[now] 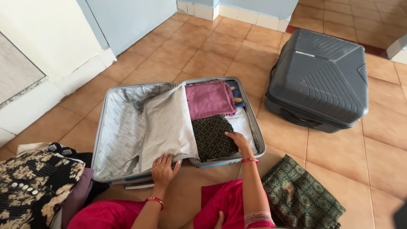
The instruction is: The person sits on the floor and removes folded clothes from an open suitcase, placing them into a growing pile on the floor. The person handles shirts, pants, and patterned garments one by one, stacking them neatly beside the suitcase.
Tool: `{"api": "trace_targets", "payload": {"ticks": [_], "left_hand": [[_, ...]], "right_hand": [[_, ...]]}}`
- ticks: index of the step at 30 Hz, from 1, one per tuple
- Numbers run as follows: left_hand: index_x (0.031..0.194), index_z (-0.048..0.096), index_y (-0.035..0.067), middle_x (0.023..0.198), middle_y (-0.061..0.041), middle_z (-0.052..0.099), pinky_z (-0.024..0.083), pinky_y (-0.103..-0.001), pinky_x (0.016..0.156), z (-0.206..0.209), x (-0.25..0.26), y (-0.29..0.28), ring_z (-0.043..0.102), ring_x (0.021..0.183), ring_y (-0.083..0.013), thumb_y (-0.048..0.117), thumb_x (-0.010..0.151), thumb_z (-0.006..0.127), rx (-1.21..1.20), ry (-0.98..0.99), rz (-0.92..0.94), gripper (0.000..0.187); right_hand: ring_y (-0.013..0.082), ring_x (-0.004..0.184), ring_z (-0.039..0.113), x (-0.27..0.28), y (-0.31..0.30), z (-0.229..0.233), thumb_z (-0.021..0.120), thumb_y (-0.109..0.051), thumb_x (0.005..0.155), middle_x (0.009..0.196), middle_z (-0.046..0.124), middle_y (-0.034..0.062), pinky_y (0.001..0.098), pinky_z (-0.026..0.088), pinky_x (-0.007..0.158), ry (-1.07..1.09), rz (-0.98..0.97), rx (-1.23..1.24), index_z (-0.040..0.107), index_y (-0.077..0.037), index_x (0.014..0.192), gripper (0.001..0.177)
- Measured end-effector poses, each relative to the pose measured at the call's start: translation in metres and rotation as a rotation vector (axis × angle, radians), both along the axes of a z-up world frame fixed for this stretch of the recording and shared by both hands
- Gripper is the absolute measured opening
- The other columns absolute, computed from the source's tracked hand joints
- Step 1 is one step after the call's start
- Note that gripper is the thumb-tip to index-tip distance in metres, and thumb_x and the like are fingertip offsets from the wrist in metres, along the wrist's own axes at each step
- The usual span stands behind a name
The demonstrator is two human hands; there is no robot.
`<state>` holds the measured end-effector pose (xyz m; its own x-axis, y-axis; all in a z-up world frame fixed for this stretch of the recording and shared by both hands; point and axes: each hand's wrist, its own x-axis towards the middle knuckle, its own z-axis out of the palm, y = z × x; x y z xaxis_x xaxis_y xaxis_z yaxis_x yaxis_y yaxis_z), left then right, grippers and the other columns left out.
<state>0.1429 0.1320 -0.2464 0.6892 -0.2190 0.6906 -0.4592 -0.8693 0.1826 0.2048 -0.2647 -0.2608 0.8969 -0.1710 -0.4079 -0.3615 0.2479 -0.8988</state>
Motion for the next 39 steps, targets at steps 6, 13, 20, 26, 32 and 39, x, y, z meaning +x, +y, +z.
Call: {"api": "trace_targets", "payload": {"ticks": [6,13,20,26,32,39], "left_hand": [[0.097,0.077,0.008,0.102,-0.008,0.077,0.05,-0.04,0.089,0.005,0.002,0.0,0.07,0.097,-0.026,0.046,0.088,0.066,0.006,0.065,0.009,0.04],[0.09,0.077,0.01,0.09,-0.006,0.075,0.05,-0.039,0.084,0.011,0.0,-0.001,0.069,0.087,-0.0253,0.044,0.087,0.068,-0.01,0.074,0.007,0.036],[0.088,0.077,0.01,0.087,-0.008,0.076,0.049,-0.04,0.083,0.017,-0.006,-0.001,0.069,0.086,-0.0269,0.044,0.088,0.067,-0.006,0.059,0.022,0.036],[0.091,0.078,0.009,0.093,-0.009,0.077,0.051,-0.041,0.089,0.01,-0.011,0.001,0.071,0.09,-0.0282,0.045,0.091,0.063,0.02,0.086,0.039,0.038],[0.095,0.078,0.01,0.093,-0.009,0.077,0.051,-0.044,0.1,0.001,-0.018,0.004,0.073,0.089,-0.0274,0.044,0.095,0.06,-0.006,0.111,0.033,0.039],[0.098,0.079,0.012,0.099,-0.009,0.078,0.048,-0.043,0.108,-0.01,-0.02,0.004,0.075,0.097,-0.024,0.048,0.102,0.053,0.044,0.184,0.091,0.044]], "right_hand": [[0.0304,0.097,0.074,-0.001,0.026,-0.012,0.072,-0.019,0.088,0.109,0.078,0.0157,0.0454,0.061,0.09,0.129,0.076,0.497,0.069,0.002,0.12,0.038],[0.0308,0.092,0.074,-0.014,0.014,-0.013,0.069,-0.008,0.092,0.106,0.075,0.0173,0.0438,0.063,0.082,-0.055,-0.047,0.591,0.066,0.005,0.117,0.029],[0.0302,0.094,0.075,-0.094,-0.025,0.036,0.067,-0.008,0.092,0.109,0.074,0.017,0.0432,0.063,0.084,-0.319,-0.362,0.664,0.066,0.004,0.119,0.03],[0.0312,0.097,0.074,-0.212,-0.078,0.068,0.065,-0.01,0.095,0.112,0.074,0.0179,0.0453,0.062,0.086,-0.451,-0.603,0.618,0.063,0.006,0.121,0.031],[0.0302,0.104,0.072,-0.313,-0.116,0.098,0.065,-0.009,0.095,0.121,0.071,0.0152,0.0452,0.06,0.088,-0.487,-0.735,0.398,0.062,0.002,0.13,0.037],[0.0341,0.106,0.07,-0.371,-0.126,0.076,0.068,-0.013,0.091,0.121,0.071,0.0178,0.0499,0.06,0.093,-0.473,-0.864,0.429,0.061,0.005,0.127,0.041]]}}
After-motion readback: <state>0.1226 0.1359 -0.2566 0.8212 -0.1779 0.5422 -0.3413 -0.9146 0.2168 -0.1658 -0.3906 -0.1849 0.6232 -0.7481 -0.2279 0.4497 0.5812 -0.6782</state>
